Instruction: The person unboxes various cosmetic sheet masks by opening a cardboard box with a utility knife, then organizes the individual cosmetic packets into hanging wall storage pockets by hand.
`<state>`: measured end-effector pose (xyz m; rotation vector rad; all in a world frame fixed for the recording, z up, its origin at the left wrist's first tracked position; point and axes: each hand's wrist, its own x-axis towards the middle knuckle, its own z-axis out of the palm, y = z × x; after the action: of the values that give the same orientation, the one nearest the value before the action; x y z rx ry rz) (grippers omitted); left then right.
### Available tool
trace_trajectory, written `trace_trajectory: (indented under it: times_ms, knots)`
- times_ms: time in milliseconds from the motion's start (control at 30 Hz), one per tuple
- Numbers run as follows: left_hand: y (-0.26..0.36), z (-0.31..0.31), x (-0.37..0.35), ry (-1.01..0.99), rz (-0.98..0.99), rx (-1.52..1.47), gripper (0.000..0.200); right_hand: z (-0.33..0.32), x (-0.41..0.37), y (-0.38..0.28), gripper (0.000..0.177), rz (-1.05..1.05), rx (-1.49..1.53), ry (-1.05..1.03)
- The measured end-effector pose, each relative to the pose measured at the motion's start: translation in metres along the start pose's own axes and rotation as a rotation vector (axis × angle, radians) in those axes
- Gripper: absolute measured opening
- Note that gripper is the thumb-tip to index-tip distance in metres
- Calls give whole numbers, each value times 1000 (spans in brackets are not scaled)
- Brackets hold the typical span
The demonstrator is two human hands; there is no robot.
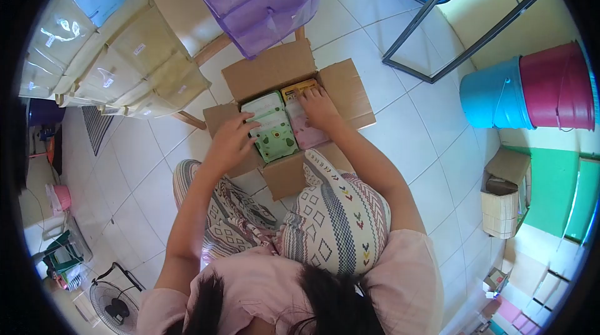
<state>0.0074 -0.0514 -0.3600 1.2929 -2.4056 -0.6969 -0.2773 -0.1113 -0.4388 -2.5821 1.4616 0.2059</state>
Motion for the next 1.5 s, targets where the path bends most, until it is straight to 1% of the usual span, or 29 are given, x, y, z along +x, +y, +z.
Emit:
trace_trajectory:
  times_ms: [33,67,133,233,267,367,467,567,667,767,867,967,1067,1167,1267,1367,1400,1433,1500]
  knots:
    - [-2,13,2,-30,-54,-37,42,1,-3,-1,96,-4,11,0]
    - [-4,23,5,-33,-62,13,46,2,-6,0,90,-7,21,3]
    - [-6,39,11,-43,-81,112,53,7,-11,-3,78,-6,62,93]
    - [-10,52,21,-73,-123,213,72,15,-21,-5,65,-23,98,169]
    - [-10,55,22,-91,-137,239,74,17,-26,-6,61,-31,106,184]
    - [-13,61,24,-135,-170,301,80,19,-39,-10,41,-77,107,376]
    - [-15,66,24,-154,-193,321,85,13,-48,-9,23,-81,153,426]
    - [-19,72,24,-155,-202,333,89,8,-52,-10,20,-136,182,352]
    - [-21,76,25,-140,-196,349,90,4,-58,-8,30,-118,208,275]
    - [-22,77,28,-127,-212,356,89,7,-49,-6,40,-73,152,255]
    - [-24,78,33,-122,-230,368,88,9,-30,-6,44,-70,73,239]
    - [-25,81,34,-126,-243,369,88,6,-18,-5,46,5,225,100]
    - [-29,80,34,-100,-231,327,87,-4,-6,-4,49,62,210,-39]
    - [-28,75,28,-57,-181,287,85,-30,-4,-4,42,26,120,-209]
    - [-23,70,17,-24,-119,212,82,-35,-10,-8,36,83,226,-329]
    - [-16,65,-1,-16,-96,61,79,-51,-23,-3,36,68,240,-325]
    - [-16,64,-7,-8,-95,-6,78,-60,-25,-1,35,101,251,-304]
    - [-17,62,-12,11,-95,-67,77,-69,-27,1,33,124,257,-277]
    - [-15,58,-22,39,-143,-262,75,-97,-32,6,35,90,331,-149]
